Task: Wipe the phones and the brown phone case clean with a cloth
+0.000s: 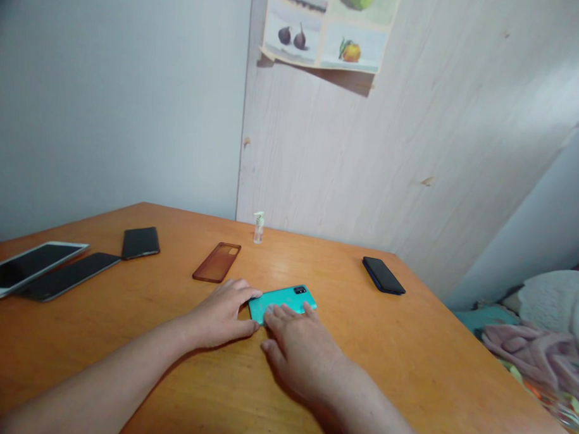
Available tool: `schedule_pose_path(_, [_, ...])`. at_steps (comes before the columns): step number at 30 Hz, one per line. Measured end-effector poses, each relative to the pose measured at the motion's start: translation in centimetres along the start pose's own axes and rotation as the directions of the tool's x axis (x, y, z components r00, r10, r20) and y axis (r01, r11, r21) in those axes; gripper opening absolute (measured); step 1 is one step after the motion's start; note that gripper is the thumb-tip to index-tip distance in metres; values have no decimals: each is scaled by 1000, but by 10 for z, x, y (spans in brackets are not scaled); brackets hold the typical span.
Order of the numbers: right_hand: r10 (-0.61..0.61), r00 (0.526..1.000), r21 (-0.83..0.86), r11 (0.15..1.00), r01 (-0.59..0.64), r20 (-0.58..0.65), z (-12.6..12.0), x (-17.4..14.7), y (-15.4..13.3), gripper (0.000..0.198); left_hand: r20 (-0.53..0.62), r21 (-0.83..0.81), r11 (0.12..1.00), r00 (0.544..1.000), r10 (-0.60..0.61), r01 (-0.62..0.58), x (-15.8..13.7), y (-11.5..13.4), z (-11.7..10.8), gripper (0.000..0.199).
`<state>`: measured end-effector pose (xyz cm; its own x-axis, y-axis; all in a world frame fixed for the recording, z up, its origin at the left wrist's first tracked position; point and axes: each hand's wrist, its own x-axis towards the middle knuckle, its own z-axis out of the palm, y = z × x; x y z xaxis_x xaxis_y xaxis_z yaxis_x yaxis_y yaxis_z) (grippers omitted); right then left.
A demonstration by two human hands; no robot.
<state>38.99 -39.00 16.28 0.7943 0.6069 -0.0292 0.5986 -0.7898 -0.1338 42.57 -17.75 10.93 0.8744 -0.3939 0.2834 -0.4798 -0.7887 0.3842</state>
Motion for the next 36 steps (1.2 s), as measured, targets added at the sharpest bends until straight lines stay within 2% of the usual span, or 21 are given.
schedule_pose_path(2, [-54, 998, 40, 998, 53, 16, 1, 0, -2, 36, 7, -6, 1000, 1000, -8, 8, 0, 1, -1, 37])
schedule_pose_path(3, [-17, 1000, 29, 999, 16, 22, 1, 1, 2, 36, 11, -6, 1000, 1000, -14, 14, -1, 2, -2, 37])
schedule_pose_path(6, [238, 971, -83, 968, -236, 4, 0, 6, 25, 37, 13, -5, 1000, 1000, -15, 15, -1, 3, -3, 38])
schedule_pose_path(8, [333, 943, -129, 934, -333, -22, 2, 10, 34, 38, 11, -8, 1000, 1000, -11, 12, -1, 3, -3, 37])
schedule_pose_path(10, [287, 957, -98, 952, -289, -33, 4, 11, 30, 38, 8, -14, 1000, 1000, -15, 15, 0, 4, -2, 37])
schedule_pose_path(13, [55, 998, 39, 998, -54, -19, 7, 9, 10, 38, 1, -23, 1000, 1000, -20, 21, 0, 3, -1, 40])
schedule_pose_path(15, [-46, 999, 96, 994, 46, 4, 8, 9, 5, 40, -7, -23, 999, 1000, -22, 22, 0, 2, 0, 42])
schedule_pose_path(16, [-37, 999, 94, 995, 35, 12, 9, 10, 8, 41, -11, -21, 999, 1000, -25, 24, 0, 2, 1, 42])
schedule_pose_path(18, [104, 995, 34, 994, -104, -3, 11, 14, 23, 45, -11, -16, 999, 999, -34, 33, 0, 1, 2, 44])
schedule_pose_path(20, [299, 952, -42, 952, -302, -58, 14, 20, 39, 48, -9, -15, 999, 999, -40, 40, 0, 1, 2, 45])
schedule_pose_path(22, [374, 923, -71, 922, -381, -94, 17, 23, 47, 50, -10, -18, 999, 999, -38, 38, 1, 0, 3, 46])
schedule_pose_path(24, [322, 942, -44, 944, -327, -95, 20, 24, 42, 50, -21, -21, 999, 999, -33, 33, 1, 0, 4, 47])
schedule_pose_path(26, [182, 981, 22, 983, -181, -61, 20, 22, 32, 48, -26, -24, 999, 999, -36, 35, 1, 1, 4, 46])
schedule_pose_path(28, [70, 997, 71, 995, -69, -19, 19, 22, 27, 48, -24, -28, 999, 999, -45, 44, 0, 2, 4, 45])
schedule_pose_path(30, [110, 994, 53, 993, -109, -16, 19, 24, 32, 48, -15, -33, 998, 998, -56, 55, 0, 3, 3, 45])
schedule_pose_path(33, [316, 945, -19, 948, -319, -79, 20, 28, 47, 51, -7, -39, 997, 998, -68, 68, 0, 4, 2, 45])
schedule_pose_path(34, [352, 931, -26, 934, -356, -96, 21, 30, 49, 52, -9, -41, 997, 998, -68, 68, 0, 4, 2, 46])
schedule_pose_path(36, [320, 944, -11, 947, -322, -84, 23, 30, 44, 54, -19, -43, 997, 998, -60, 59, 0, 4, 2, 45])
